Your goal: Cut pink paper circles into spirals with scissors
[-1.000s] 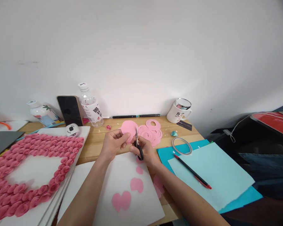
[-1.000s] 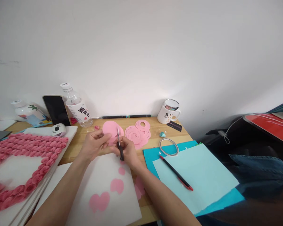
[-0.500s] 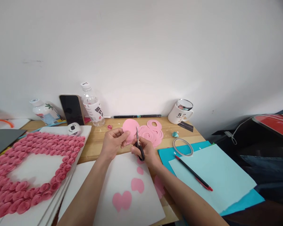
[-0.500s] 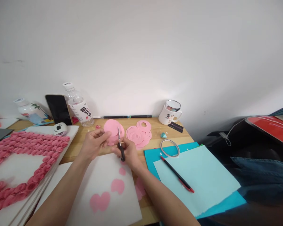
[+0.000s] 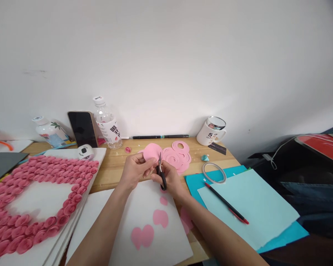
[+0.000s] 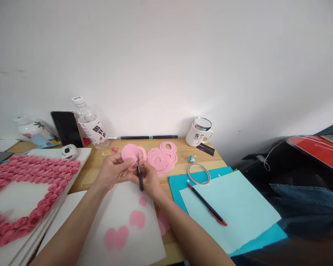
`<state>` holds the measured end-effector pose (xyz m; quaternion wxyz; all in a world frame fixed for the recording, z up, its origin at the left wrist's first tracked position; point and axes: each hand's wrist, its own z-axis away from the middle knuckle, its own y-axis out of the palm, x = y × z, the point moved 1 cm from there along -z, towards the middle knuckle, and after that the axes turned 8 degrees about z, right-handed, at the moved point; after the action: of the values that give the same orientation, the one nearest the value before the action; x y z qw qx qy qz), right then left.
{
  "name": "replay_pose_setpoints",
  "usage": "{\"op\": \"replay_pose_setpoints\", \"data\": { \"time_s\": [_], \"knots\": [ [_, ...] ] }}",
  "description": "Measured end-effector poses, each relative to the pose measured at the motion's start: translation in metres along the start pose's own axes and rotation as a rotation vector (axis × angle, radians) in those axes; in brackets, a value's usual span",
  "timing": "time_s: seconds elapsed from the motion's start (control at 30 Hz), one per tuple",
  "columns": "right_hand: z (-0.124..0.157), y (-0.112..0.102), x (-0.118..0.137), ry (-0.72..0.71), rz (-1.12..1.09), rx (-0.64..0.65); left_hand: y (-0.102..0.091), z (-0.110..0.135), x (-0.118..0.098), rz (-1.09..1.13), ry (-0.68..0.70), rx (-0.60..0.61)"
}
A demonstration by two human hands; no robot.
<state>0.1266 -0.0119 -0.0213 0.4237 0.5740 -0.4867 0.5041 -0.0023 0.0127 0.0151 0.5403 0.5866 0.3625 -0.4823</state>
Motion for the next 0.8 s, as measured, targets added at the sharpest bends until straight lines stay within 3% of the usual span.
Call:
{"op": "replay_pose_setpoints", "data": {
  "time_s": [0.13, 0.8],
  "knots": [
    [-0.0006, -0.0014, 0.0022, -0.014, 0.011, -0.026, 0.0001, -0.0005, 0.0015, 0.014, -0.063, -0.005],
    [0.0012, -0.0014, 0.0067, 0.005, 0.028, -0.006, -0.0004, 0.0001, 0.0001, -0.010, 0.005, 0.004]
  ]
}}
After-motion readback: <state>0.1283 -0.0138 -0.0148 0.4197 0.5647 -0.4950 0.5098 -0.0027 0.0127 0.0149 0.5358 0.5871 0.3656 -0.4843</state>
